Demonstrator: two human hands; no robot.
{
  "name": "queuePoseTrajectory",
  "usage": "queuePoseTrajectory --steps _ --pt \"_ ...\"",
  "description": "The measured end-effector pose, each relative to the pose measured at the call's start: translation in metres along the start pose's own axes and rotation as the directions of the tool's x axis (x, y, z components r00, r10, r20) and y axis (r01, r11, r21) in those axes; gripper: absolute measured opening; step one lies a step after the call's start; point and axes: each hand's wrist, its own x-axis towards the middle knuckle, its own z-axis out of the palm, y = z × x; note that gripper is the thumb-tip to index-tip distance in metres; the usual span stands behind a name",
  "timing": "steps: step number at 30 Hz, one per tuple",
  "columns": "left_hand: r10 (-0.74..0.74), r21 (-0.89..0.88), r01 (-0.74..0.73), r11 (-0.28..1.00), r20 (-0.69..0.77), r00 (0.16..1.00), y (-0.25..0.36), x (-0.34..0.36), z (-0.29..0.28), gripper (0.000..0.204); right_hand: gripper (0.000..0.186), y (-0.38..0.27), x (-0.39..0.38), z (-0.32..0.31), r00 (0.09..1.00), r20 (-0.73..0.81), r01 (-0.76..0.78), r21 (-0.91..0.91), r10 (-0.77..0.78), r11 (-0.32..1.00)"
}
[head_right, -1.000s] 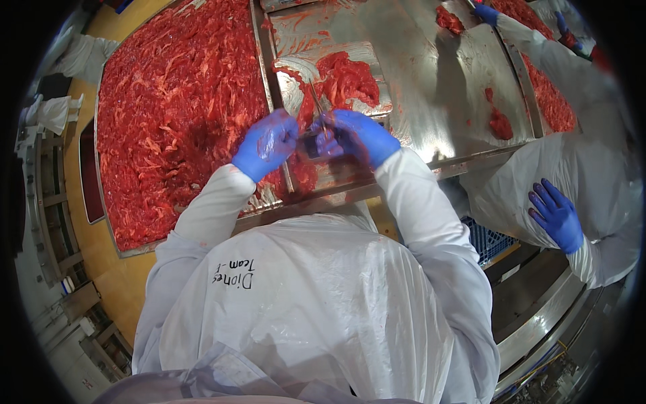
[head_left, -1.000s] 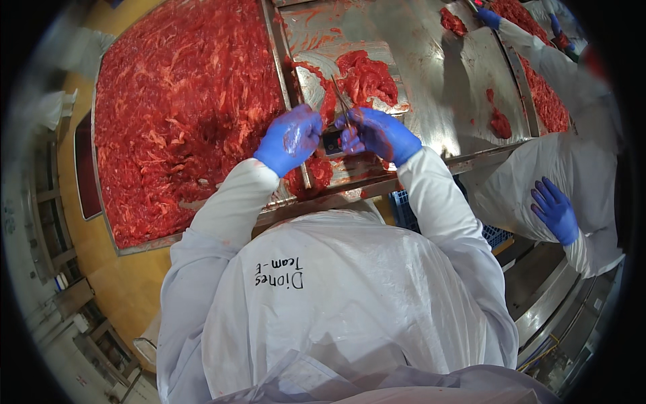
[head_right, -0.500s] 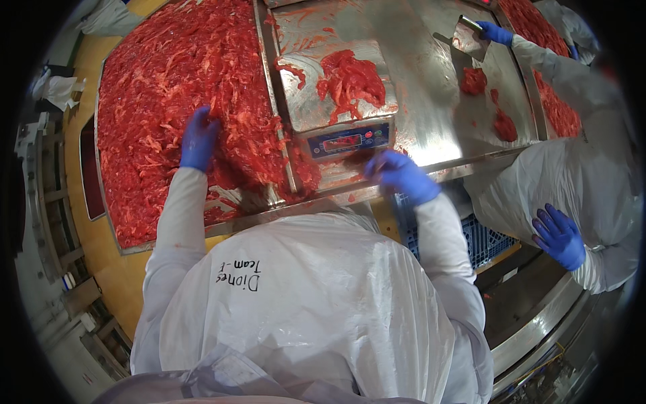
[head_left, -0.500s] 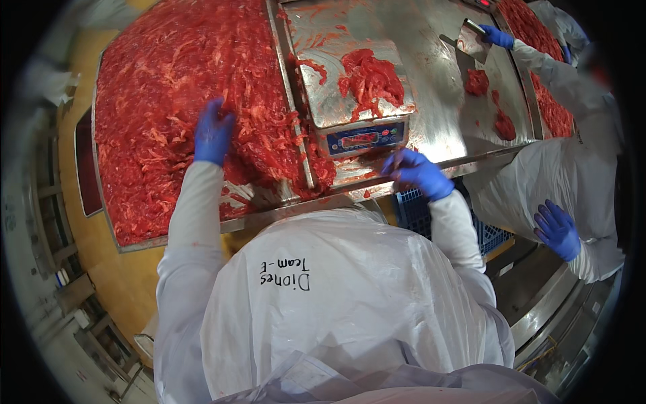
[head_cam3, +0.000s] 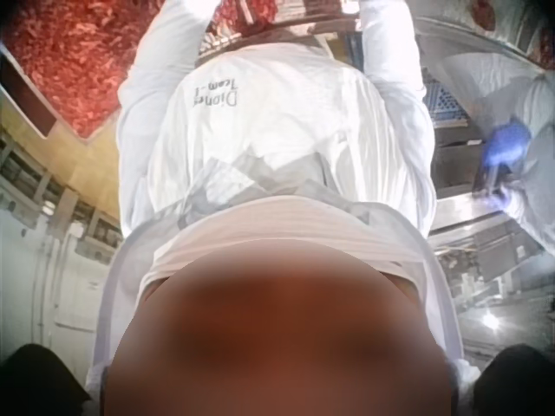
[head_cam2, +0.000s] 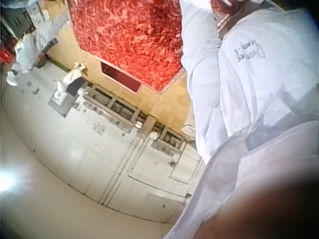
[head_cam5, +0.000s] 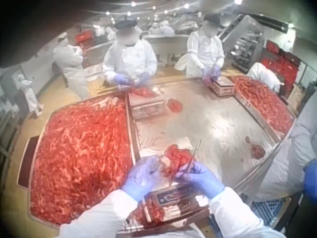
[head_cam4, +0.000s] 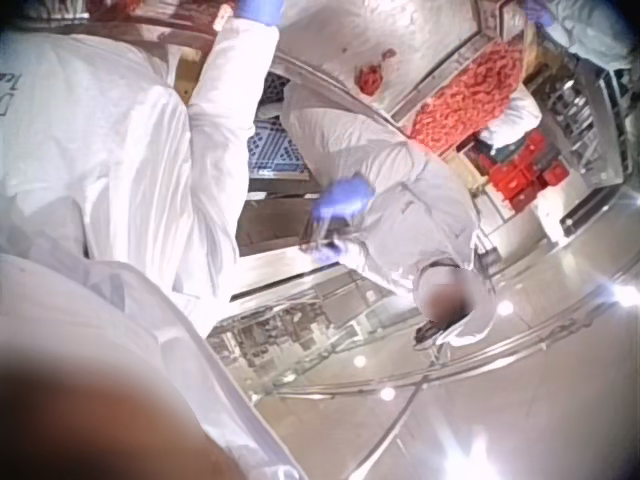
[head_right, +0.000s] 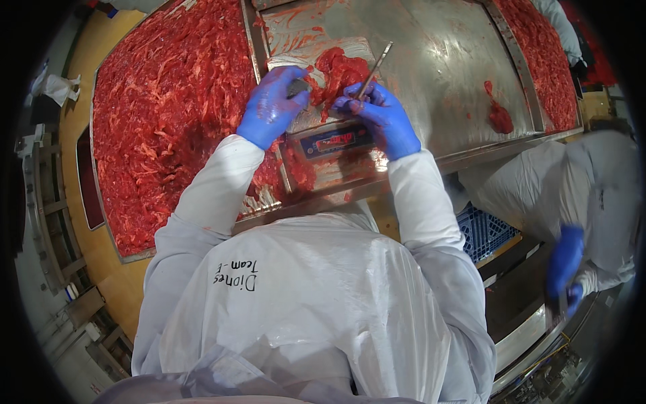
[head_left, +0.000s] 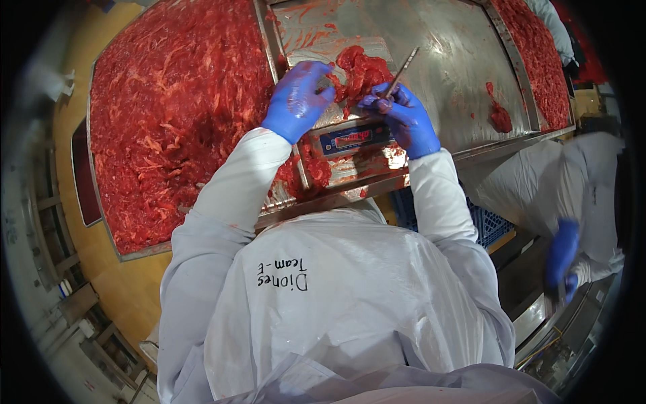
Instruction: The person uses a knife to cut pieces of raw red meat from a large pile on a metal tray. They place the cut pieces onto a digital scale, then move them to a separate area on the tray.
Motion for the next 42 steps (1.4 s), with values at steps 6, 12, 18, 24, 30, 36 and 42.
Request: queuePoseTrajectory --steps 6,12,18,24,30,36,42 --pt "0.289 0.414 -0.328 0.849 0.155 0.945 0.012 -0.013 0.01 0.016 0.023 -0.003 -0.021 0.009 0.997 -0.07 -0.049 -0.207 0.035 0.977" --pt "-0.072 0.568 0.034 0.823 0.045 0.996 -0.136 -0.109 -0.088 0.013 0.026 -0.002 -0.082 -0.036 0.974 -0.201 -0.166 -0.323 0.104 0.932" --pt "-0.137 0.573 0.163 0.803 -0.088 0.987 -0.068 -0.077 -0.111 0.023 0.042 -0.022 -0.117 -0.074 0.918 -0.39 -0.079 -0.373 -0.079 0.924" --pt "0.279 0.354 -0.309 0.883 0.133 0.951 0.03 -0.005 0.005 0.014 0.04 -0.031 -0.048 0.02 0.986 -0.007 -0.153 -0.438 0.167 0.886" --pt "0.241 0.428 -0.291 0.856 0.169 0.956 -0.005 -0.041 -0.014 0.011 0.032 -0.005 -0.063 -0.028 0.925 0.035 -0.323 -0.452 0.378 0.832" --pt "0.27 0.309 -0.238 0.921 -0.067 0.96 0.015 -0.015 -0.012 0.017 0.05 -0.013 -0.068 -0.033 0.88 0.208 -0.351 -0.318 0.426 0.881" --pt "0.237 0.467 -0.285 0.837 0.159 0.958 0.003 -0.017 0.004 0.013 0.063 0.016 -0.053 -0.027 0.921 0.064 -0.344 -0.328 0.384 0.88"
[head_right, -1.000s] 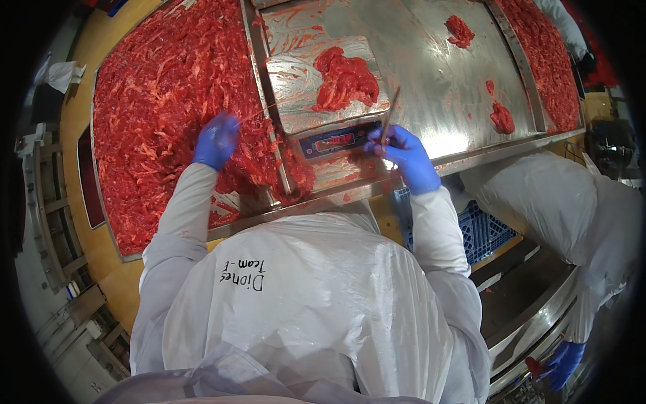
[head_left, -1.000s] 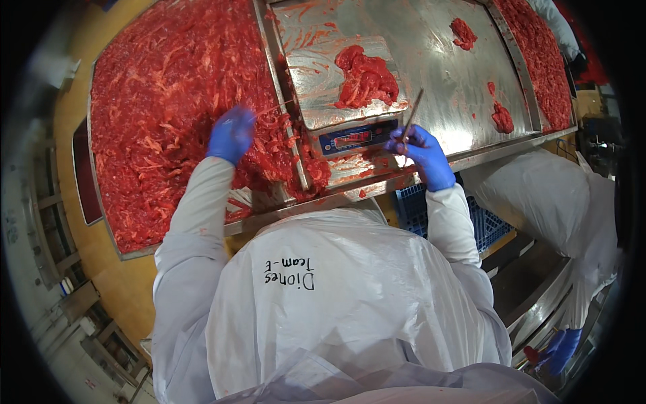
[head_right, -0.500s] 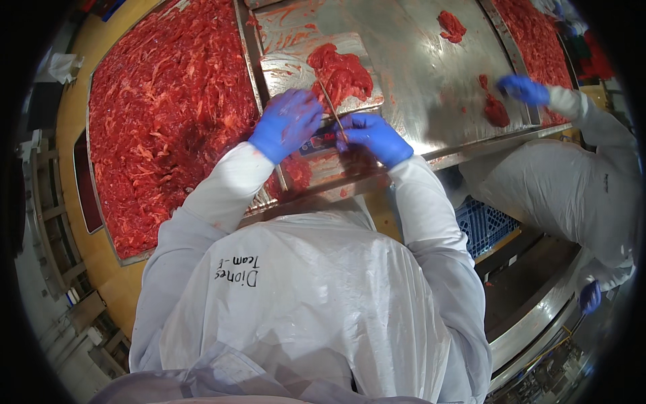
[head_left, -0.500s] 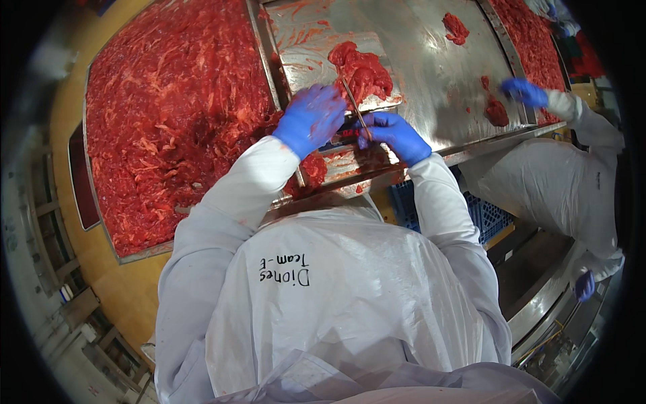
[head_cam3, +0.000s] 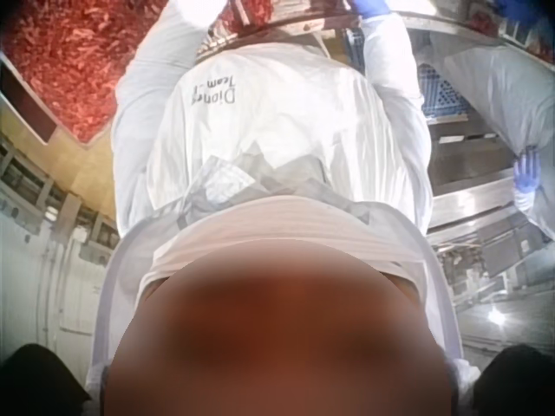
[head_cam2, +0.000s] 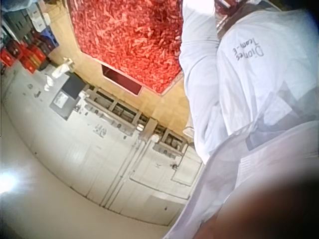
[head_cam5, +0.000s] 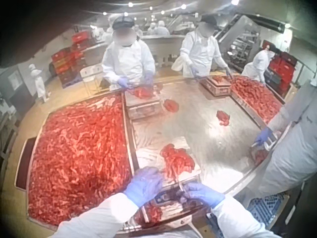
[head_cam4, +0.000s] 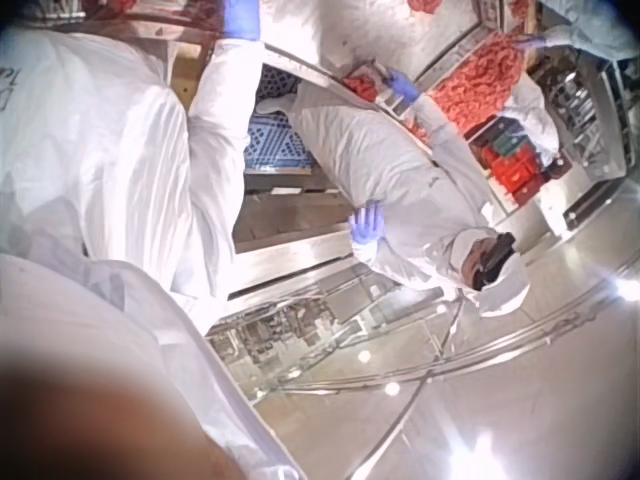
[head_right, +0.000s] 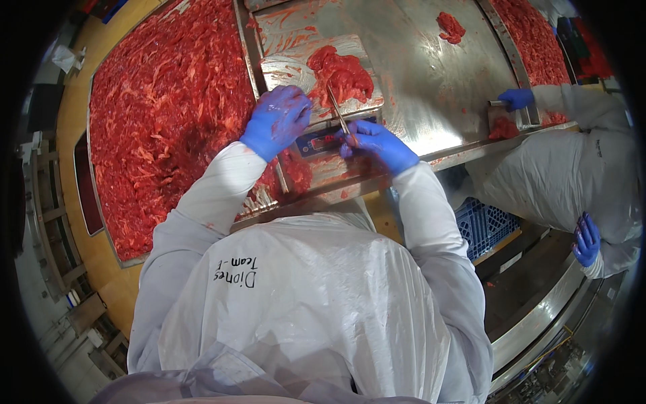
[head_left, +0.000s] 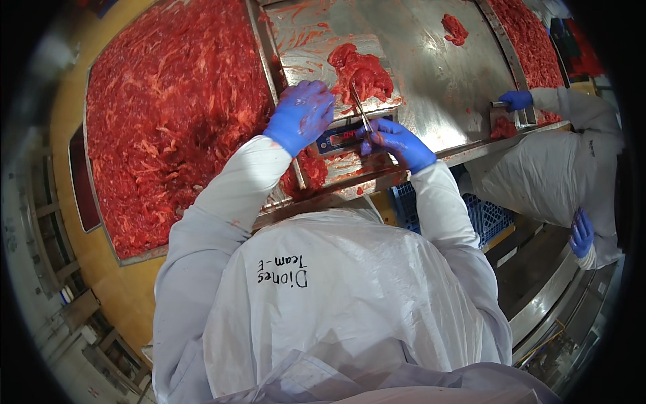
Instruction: The person uses a knife to cut pieces of raw red meat from a large pile on a metal tray. They place the cut pieces onto a digital scale, then move them to a separate area on the tray.
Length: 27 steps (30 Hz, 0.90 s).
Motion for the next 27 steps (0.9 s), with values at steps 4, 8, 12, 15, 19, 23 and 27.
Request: queuePoseTrajectory --steps 4,8,12,15,19,23,27 --pt "0.014 -0.037 -0.017 0.999 -0.09 0.996 -0.003 -0.02 -0.006 0.008 0.067 -0.007 -0.017 0.02 0.995 0.101 -0.015 -0.01 0.016 1.0" --pt "0.012 -0.028 -0.015 0.999 -0.103 0.995 -0.004 -0.024 -0.004 0.008 0.048 -0.009 0.027 0.042 0.999 0.032 0.028 0.227 -0.037 0.973" --pt "-0.125 -0.044 0.122 0.992 -0.067 0.99 -0.03 -0.068 -0.017 0.011 0.031 0.009 0.035 0.062 0.979 0.126 -0.172 0.093 0.16 0.981" --pt "-0.361 0.177 0.34 0.923 0.103 0.927 -0.089 -0.128 -0.021 0.015 0.031 0.038 0.026 0.055 0.918 0.33 -0.168 -0.177 0.219 0.97" --pt "-0.614 0.085 0.609 0.788 0.048 0.788 -0.135 -0.184 -0.012 0.035 0.032 0.022 -0.023 0.024 0.943 0.313 0.002 -0.338 0.11 0.941" --pt "-0.61 -0.301 0.556 0.775 -0.124 0.783 -0.097 -0.06 -0.023 0.045 0.022 -0.014 -0.035 -0.05 0.992 -0.097 -0.103 -0.267 0.08 0.958" --pt "-0.142 -0.012 0.143 0.99 -0.239 0.961 -0.027 0.046 0.005 0.051 0.02 -0.07 0.018 -0.012 0.982 0.015 0.182 -0.365 -0.189 0.913"
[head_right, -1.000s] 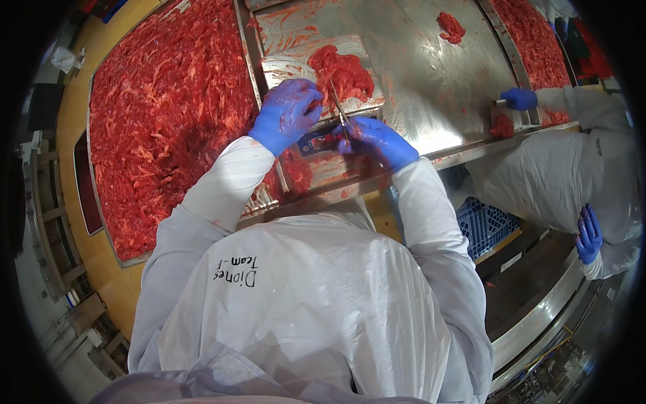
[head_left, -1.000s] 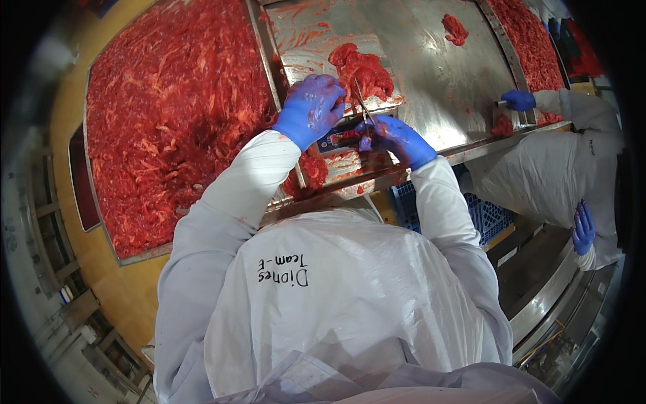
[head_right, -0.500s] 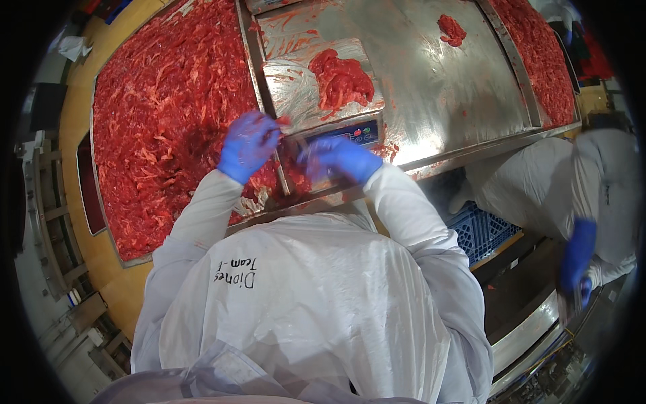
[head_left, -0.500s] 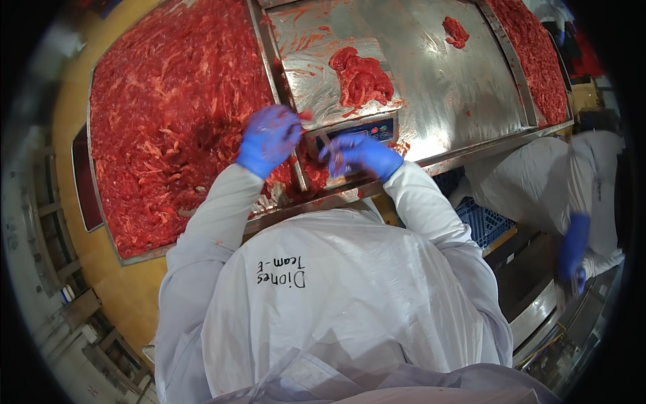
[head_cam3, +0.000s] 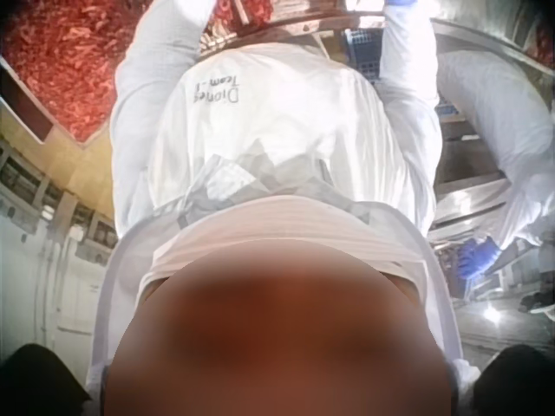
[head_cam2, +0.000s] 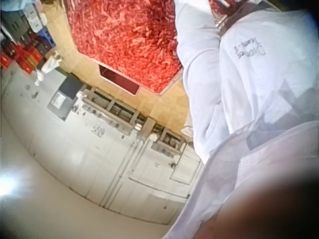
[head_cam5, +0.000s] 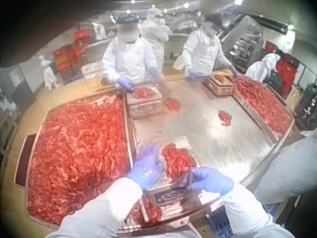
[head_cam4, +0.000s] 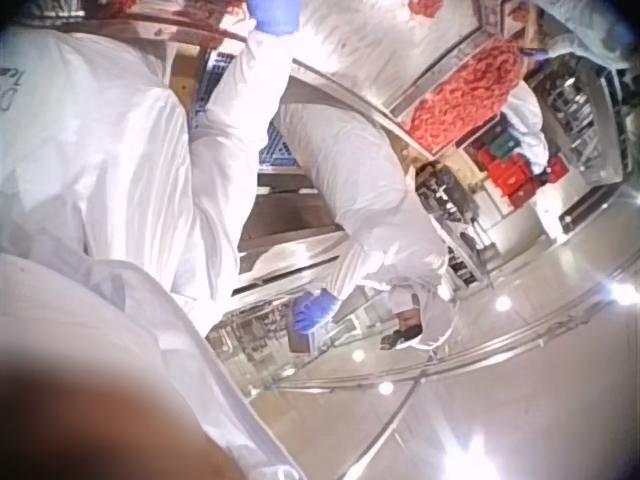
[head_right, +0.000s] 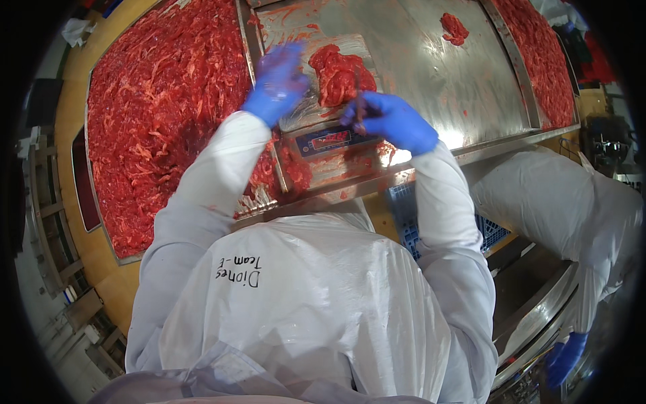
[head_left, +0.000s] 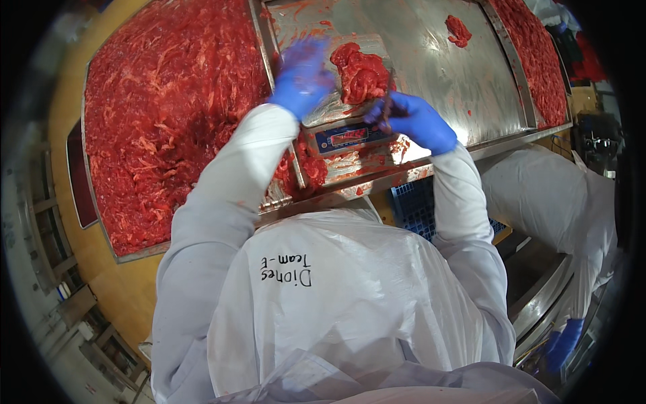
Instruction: The person uses a knife to cut pieces of raw red meat from a large pile on a metal tray. They place the cut pieces onto a digital scale, then move them to a separate area on the tray.
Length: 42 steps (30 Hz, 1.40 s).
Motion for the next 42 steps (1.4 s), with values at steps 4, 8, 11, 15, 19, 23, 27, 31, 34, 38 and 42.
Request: queuePoseTrajectory --steps 4,8,11,15,19,23,27,31,34,38,42 --pt "0.03 -0.554 0.174 0.814 0.339 0.94 0.027 -0.001 0.016 0.059 0.023 -0.006 0.028 0.041 0.97 -0.239 0.081 0.113 -0.052 0.99" --pt "-0.233 -0.583 0.321 0.747 0.222 0.947 -0.034 -0.022 -0.018 0.058 0.05 -0.014 0.023 0.119 0.971 0.093 0.239 -0.471 -0.221 0.849" --pt "-0.267 -0.21 0.316 0.925 0.231 0.936 -0.075 -0.047 -0.052 0.061 0.056 0.017 0.069 0.095 0.857 0.052 0.372 -0.752 -0.513 0.544" --pt "-0.546 0.229 0.501 0.835 0.467 0.696 -0.077 -0.123 -0.09 0.079 0.057 0.012 0.088 -0.002 0.836 -0.442 0.037 -0.544 -0.325 0.838" --pt "-0.488 0.259 0.422 0.869 0.593 0.64 -0.031 -0.209 -0.086 0.071 0.053 0.046 0.054 -0.031 0.766 -0.619 0.008 -0.26 -0.173 0.966" --pt "-0.487 0.214 0.444 0.87 0.508 0.711 -0.051 -0.241 -0.053 0.035 0.044 0.078 0.012 0.013 0.688 -0.723 0.167 0.082 -0.057 0.983" --pt "-0.337 0.025 0.36 0.933 0.416 0.845 -0.099 -0.208 -0.035 0.016 0.042 0.081 -0.023 0.041 0.631 -0.759 0.191 -0.052 -0.163 0.98" --pt "-0.222 -0.187 0.36 0.914 0.513 0.829 -0.082 -0.132 -0.069 0.016 0.048 0.11 -0.066 0.072 0.698 -0.646 0.089 -0.349 -0.309 0.933" --pt "-0.152 -0.263 0.336 0.904 0.536 0.83 -0.041 -0.063 -0.103 0.01 0.048 0.153 -0.082 0.078 0.828 -0.551 -0.22 -0.495 -0.108 0.841" --pt "-0.111 -0.534 0.54 0.65 0.637 0.763 0.017 0.004 -0.091 0.029 0.051 0.146 -0.083 0.078 0.818 -0.489 -0.214 -0.748 -0.304 0.629" --pt "0.039 -0.436 0.103 0.894 0.305 0.951 0.005 -0.001 -0.062 0.047 0.048 0.126 -0.079 0.083 0.841 -0.524 -0.284 -0.64 -0.135 0.714"
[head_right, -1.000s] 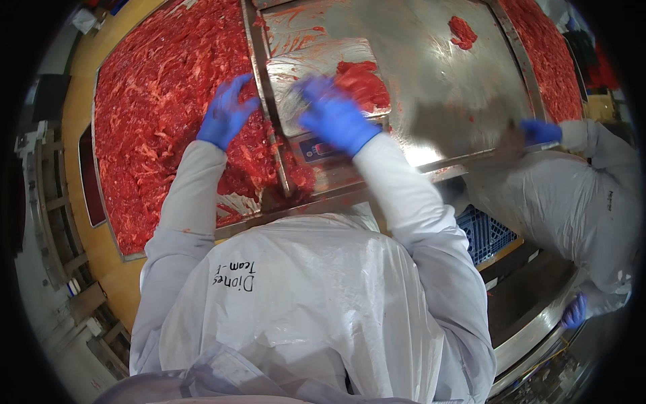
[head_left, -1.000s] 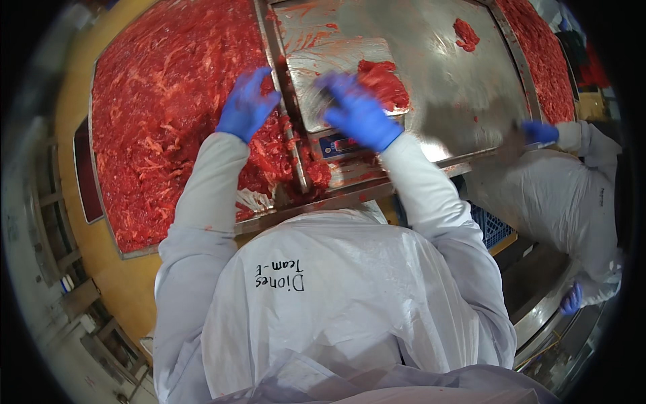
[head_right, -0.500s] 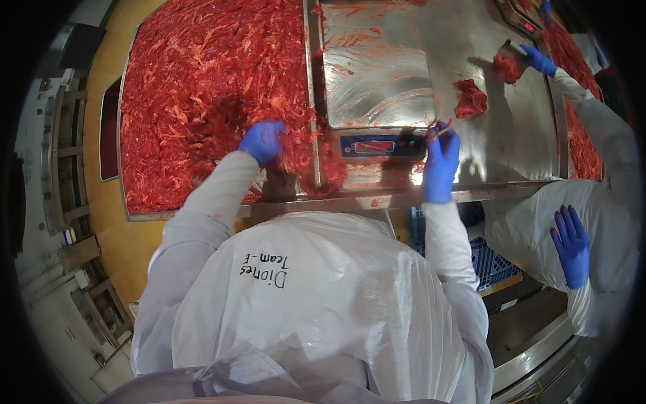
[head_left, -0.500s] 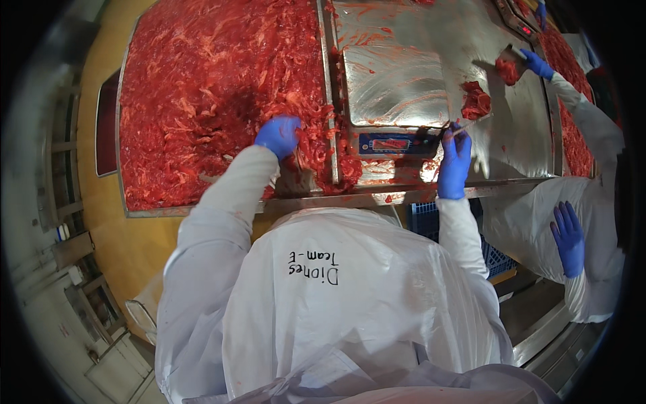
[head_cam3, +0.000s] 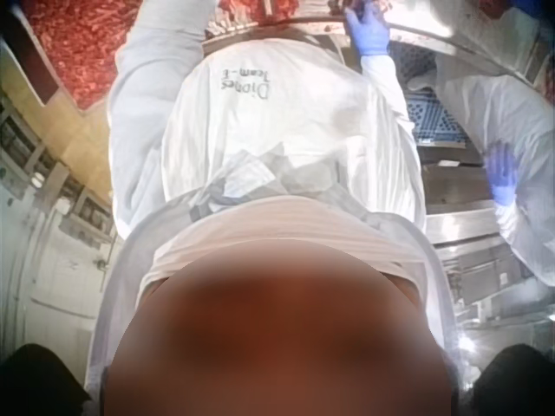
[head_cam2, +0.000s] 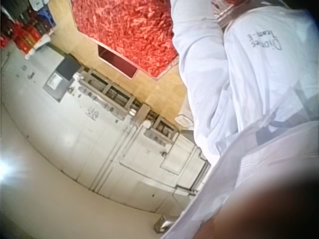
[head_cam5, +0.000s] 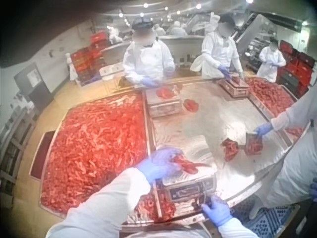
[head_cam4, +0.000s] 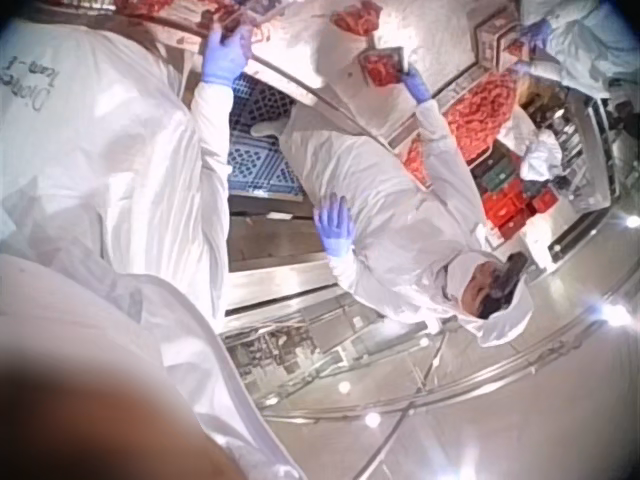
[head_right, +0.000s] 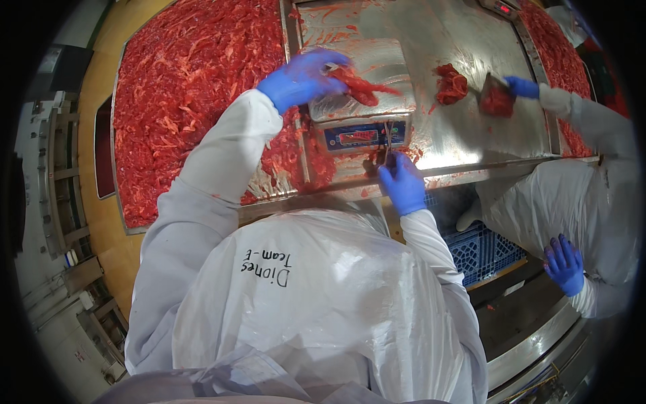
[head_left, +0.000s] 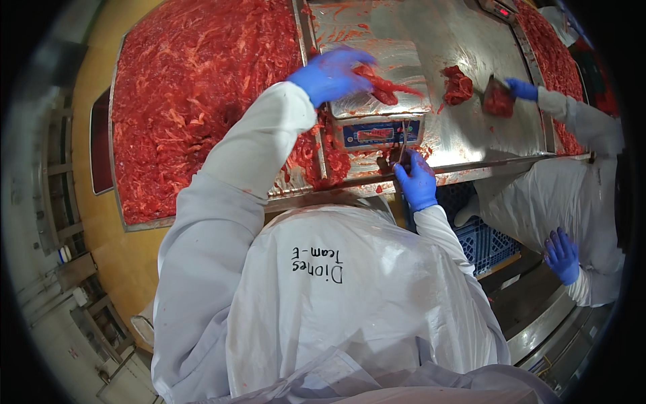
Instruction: The person uses a knife to cut pieces of raw red meat from a large pile on a metal tray. They place the cut pieces onto a digital scale, then move them to a separate area on the tray.
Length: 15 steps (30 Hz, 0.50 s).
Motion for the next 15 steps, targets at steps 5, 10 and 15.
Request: queuePoseTrajectory --steps 5,10,15 --pt "-0.615 0.429 0.529 0.733 0.086 0.784 -0.098 -0.113 0.001 0.061 0.047 0.006 -0.002 0.001 0.999 -0.031 0.017 0.006 -0.017 1.0" --pt "-0.265 0.32 0.237 0.917 0.048 0.963 -0.099 -0.213 0.06 0.028 0.048 0.005 -0.003 0.007 1.0 -0.018 -0.001 -0.047 0.0 0.999" --pt "-0.148 -0.033 0.148 0.988 -0.024 0.989 -0.072 -0.149 0.012 0.022 0.049 0.006 -0.001 0.008 1.0 0.0 -0.019 -0.036 0.019 0.999"
